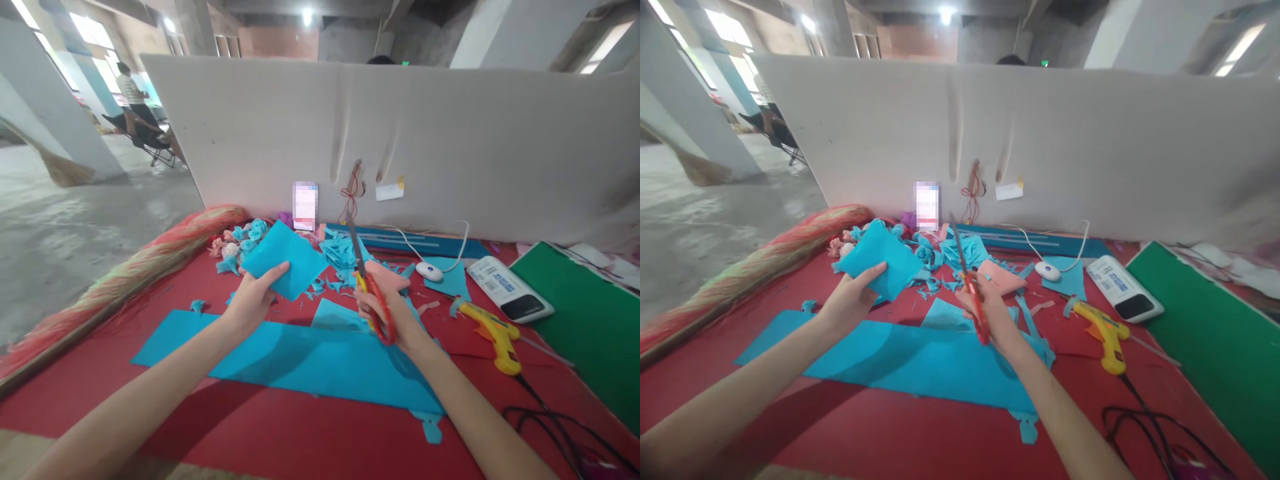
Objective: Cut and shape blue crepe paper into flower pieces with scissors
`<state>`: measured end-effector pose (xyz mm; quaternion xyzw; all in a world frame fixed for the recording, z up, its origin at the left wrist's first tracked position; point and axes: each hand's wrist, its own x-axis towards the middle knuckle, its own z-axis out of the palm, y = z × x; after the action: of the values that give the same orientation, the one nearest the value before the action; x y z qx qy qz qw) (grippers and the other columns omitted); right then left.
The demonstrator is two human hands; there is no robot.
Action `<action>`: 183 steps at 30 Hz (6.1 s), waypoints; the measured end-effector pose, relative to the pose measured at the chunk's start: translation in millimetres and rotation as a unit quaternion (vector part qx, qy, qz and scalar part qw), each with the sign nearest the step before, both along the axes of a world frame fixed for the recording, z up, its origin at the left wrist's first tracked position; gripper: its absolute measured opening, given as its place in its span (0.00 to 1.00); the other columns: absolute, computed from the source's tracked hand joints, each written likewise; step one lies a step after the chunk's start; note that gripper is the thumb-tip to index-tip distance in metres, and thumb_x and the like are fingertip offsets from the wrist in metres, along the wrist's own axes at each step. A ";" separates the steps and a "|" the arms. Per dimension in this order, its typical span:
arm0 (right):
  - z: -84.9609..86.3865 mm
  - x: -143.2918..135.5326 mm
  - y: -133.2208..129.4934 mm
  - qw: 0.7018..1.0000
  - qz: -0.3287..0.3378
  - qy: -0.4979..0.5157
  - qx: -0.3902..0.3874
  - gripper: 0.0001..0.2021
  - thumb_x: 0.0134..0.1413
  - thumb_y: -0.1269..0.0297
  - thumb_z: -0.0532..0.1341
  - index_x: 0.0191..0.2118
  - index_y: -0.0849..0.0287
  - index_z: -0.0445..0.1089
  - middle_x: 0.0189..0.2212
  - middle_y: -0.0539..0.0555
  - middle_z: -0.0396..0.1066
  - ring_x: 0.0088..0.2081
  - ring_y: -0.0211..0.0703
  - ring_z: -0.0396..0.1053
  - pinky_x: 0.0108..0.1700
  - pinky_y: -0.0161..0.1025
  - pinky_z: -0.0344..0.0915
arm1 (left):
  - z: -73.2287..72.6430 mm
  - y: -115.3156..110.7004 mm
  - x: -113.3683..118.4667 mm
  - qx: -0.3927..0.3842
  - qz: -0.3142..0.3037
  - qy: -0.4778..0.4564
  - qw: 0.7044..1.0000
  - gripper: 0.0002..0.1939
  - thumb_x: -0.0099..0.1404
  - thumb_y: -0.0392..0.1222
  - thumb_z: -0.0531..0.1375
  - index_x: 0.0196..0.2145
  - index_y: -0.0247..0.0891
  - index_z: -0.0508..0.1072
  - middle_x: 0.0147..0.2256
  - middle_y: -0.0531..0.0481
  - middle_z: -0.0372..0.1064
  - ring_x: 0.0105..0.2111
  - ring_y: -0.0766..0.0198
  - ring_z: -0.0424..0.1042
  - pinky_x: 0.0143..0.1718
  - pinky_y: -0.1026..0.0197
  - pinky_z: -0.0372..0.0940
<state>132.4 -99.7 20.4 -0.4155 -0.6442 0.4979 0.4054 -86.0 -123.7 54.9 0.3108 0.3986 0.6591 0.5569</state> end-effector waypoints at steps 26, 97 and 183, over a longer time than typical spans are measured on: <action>35.2 -8.5 -53.7 0.886 0.330 0.146 -0.290 0.21 0.40 0.70 0.51 0.45 0.53 0.62 0.37 0.54 0.69 0.29 0.42 0.68 0.32 0.41 0.61 | 18.0 32.8 16.0 0.008 -0.026 -0.120 0.992 0.06 0.58 0.37 0.59 0.35 0.34 0.71 0.31 0.52 0.75 0.26 0.68 0.73 0.27 0.68 0.71; 31.1 -20.7 -73.1 0.932 0.255 0.198 -0.163 0.12 0.59 0.57 0.50 0.39 0.62 0.59 0.23 0.49 0.63 0.17 0.28 0.55 0.19 0.28 0.53 | 20.9 16.3 -3.3 0.129 -0.178 0.127 0.967 0.25 0.44 0.40 0.69 0.41 0.38 0.70 0.44 0.46 0.71 0.47 0.47 0.68 0.45 0.51 0.67; -7.8 -13.1 -31.5 0.949 -0.054 -0.305 0.055 0.15 0.42 0.71 0.58 0.41 0.63 0.67 0.40 0.64 0.68 0.44 0.55 0.63 0.46 0.51 0.55 | -0.3 32.8 0.0 0.089 -0.216 0.166 0.958 0.24 0.47 0.44 0.67 0.44 0.40 0.71 0.47 0.45 0.70 0.47 0.50 0.68 0.47 0.50 0.65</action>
<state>119.3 -131.2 12.7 -0.5583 -0.7403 0.2889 0.2382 -86.0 -90.9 54.6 0.5426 0.3487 0.4950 0.5822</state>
